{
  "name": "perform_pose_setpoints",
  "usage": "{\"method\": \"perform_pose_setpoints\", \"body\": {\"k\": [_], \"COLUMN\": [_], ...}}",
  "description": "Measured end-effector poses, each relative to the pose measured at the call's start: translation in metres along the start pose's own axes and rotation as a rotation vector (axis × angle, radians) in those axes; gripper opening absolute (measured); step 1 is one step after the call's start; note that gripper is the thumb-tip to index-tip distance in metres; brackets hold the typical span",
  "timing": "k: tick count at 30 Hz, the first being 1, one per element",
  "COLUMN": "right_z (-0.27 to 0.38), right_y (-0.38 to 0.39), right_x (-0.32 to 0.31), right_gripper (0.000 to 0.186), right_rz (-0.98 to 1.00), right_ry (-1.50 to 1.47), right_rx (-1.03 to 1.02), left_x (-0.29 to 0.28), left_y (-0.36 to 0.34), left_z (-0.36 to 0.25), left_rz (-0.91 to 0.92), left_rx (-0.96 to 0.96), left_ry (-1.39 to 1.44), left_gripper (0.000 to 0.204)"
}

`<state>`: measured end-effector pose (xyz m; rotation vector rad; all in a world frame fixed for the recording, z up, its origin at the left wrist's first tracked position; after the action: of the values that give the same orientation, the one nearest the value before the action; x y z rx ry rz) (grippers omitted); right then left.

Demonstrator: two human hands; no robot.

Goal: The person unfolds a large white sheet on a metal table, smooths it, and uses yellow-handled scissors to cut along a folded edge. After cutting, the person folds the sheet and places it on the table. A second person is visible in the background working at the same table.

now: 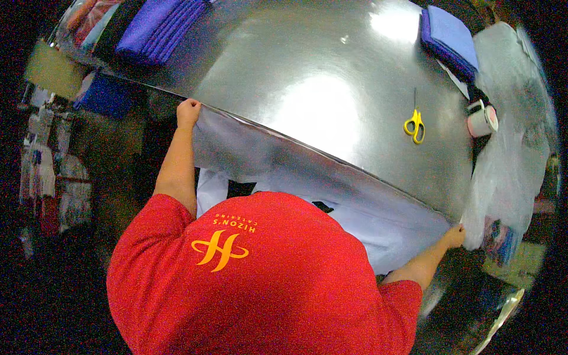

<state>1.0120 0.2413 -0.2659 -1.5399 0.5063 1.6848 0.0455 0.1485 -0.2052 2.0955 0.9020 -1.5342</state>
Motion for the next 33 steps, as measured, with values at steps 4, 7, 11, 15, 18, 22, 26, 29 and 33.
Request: {"method": "perform_pose_setpoints", "body": {"k": [4, 7, 11, 15, 18, 22, 26, 29, 33], "right_z": [0.119, 0.229, 0.295, 0.309, 0.311, 0.3, 0.288, 0.285, 0.289], "right_y": [0.096, 0.264, 0.468, 0.532, 0.558, 0.594, 0.627, 0.646, 0.653], "right_x": [-0.068, -0.12, -0.175, -0.199, -0.216, -0.228, -0.236, -0.251, -0.305], "right_gripper": [0.035, 0.03, 0.042, 0.022, 0.01, 0.011, 0.011, 0.011, 0.017], "right_rz": [-0.164, 0.717, 0.912, 1.094, 0.975, 0.887, 0.734, 0.684, 0.568], "right_ry": [-0.81, -1.178, -0.982, -0.907, -0.871, -0.801, -0.766, -0.741, -0.782], "right_rx": [-0.165, -0.665, -1.523, -1.292, -1.428, -1.548, -1.729, -1.813, -1.891], "left_x": [-0.009, -0.014, -0.047, -0.089, -0.105, -0.107, -0.113, -0.106, -0.075], "left_y": [0.047, 0.12, 0.179, 0.191, 0.202, 0.227, 0.252, 0.268, 0.27], "left_z": [-0.061, -0.124, -0.156, -0.118, -0.077, -0.031, 0.011, 0.036, 0.074], "left_rz": [0.315, 0.588, 0.635, 0.526, 0.447, 0.231, 0.128, -0.031, -0.13], "left_rx": [0.258, 0.708, 0.823, 0.824, 0.805, 0.796, 0.77, 0.719, 0.584], "left_ry": [0.207, 0.411, 0.592, 0.529, 0.573, 0.651, 0.693, 0.78, 0.818], "left_gripper": [0.017, 0.012, 0.013, 0.011, 0.01, 0.009, 0.008, 0.011, 0.017]}}
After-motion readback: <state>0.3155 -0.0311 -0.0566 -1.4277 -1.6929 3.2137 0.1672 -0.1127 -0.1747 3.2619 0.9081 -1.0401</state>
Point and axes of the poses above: each hand's wrist, its own y-axis away from the middle knuckle, its own x-axis out of the palm, z = x × y, the point moved 1 cm from there along -y, towards the middle knuckle, and after that the axes turned 9 degrees about z, right-handed, at the moved point
